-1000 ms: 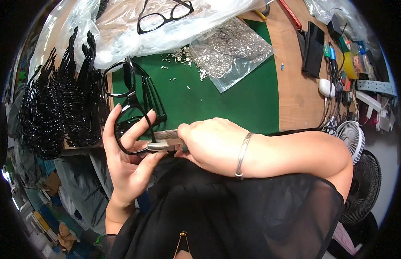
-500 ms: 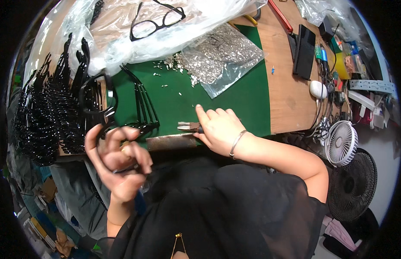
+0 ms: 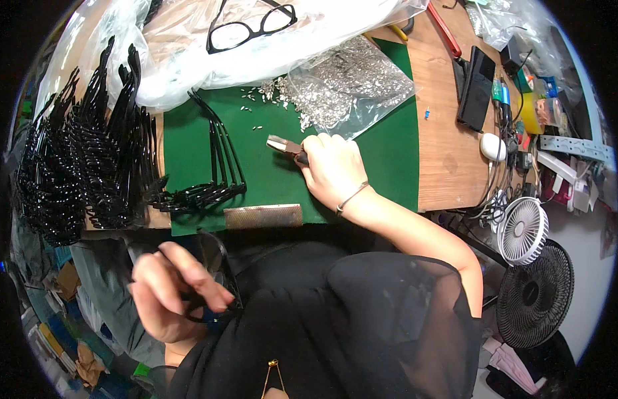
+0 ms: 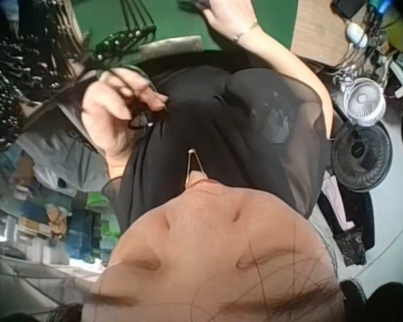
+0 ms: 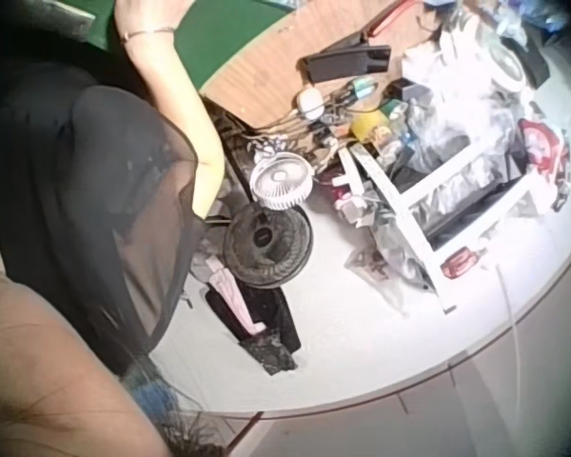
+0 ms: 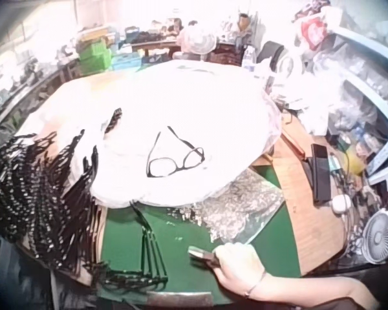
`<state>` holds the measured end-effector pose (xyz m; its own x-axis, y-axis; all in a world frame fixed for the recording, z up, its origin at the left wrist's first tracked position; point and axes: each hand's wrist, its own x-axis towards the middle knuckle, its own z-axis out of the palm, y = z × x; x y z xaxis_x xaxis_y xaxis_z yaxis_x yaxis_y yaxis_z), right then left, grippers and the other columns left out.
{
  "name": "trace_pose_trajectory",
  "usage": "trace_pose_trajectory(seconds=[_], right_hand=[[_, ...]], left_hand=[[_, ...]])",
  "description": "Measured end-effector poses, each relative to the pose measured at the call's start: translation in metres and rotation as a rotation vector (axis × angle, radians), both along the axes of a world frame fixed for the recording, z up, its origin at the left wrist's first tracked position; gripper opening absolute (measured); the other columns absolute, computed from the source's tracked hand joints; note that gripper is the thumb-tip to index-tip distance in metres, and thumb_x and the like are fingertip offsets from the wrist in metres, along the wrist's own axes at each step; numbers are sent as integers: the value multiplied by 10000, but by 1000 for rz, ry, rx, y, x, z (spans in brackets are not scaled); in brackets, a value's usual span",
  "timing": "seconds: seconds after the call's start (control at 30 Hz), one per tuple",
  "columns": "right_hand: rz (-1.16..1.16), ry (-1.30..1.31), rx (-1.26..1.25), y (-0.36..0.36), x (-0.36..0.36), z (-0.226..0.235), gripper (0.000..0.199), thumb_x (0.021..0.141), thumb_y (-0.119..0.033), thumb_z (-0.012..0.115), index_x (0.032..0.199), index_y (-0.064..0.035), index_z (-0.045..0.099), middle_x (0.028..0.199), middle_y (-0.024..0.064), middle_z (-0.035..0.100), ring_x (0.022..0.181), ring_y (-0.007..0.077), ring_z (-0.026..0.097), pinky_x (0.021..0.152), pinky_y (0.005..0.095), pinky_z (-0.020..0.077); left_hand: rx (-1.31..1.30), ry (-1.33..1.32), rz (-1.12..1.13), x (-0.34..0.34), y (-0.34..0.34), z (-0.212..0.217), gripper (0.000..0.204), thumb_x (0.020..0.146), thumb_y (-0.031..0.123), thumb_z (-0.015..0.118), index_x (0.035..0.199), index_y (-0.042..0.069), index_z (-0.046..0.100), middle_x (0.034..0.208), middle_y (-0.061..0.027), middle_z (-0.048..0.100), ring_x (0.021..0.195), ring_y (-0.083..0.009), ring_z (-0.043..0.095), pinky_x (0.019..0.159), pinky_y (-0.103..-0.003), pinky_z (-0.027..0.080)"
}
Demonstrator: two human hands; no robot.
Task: The person uses pliers to attach small metal screws to the hinges of black eyeglass frames. They repeatedly pick up frames, tighten the screws, and place the finished frames into a large plastic bag. The workspace contains many unassembled frames and a pile of screws.
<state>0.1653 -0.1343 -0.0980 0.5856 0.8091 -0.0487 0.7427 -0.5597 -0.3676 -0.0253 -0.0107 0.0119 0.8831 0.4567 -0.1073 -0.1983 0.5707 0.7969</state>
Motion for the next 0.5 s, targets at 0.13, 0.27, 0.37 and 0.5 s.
trace_pose_trajectory(seconds=[0.13,0.27,0.37,0.5], right_hand=[[45,-16,3,5,-2,-2,148,709,-138,601,784,-58,502,742,107,523,715,283,524,630,398,402],[48,180,108,5,-6,9,130,747,-93,589,827,-25,513,743,111,525,697,254,533,625,351,415],[-28,665,333,8,-25,56,131,740,-51,592,840,-15,515,740,93,537,681,204,555,620,318,445],[-115,1060,680,15,-53,75,101,821,-67,576,853,-14,496,721,17,516,615,38,504,498,188,415]], left_hand=[[106,279,-166,-1,-13,-5,213,838,-34,480,1037,-48,404,939,-149,563,734,-143,581,656,-267,494],[357,323,-150,7,-18,-23,457,796,-77,527,1193,-48,302,990,-145,553,745,-106,585,656,-221,499],[374,330,-118,5,-21,-30,482,784,-126,482,1209,-32,276,1050,-190,516,788,-158,591,709,-257,508],[419,239,6,13,-38,-38,497,771,-122,514,1203,-43,281,1042,-175,505,811,-148,580,706,-254,516]])
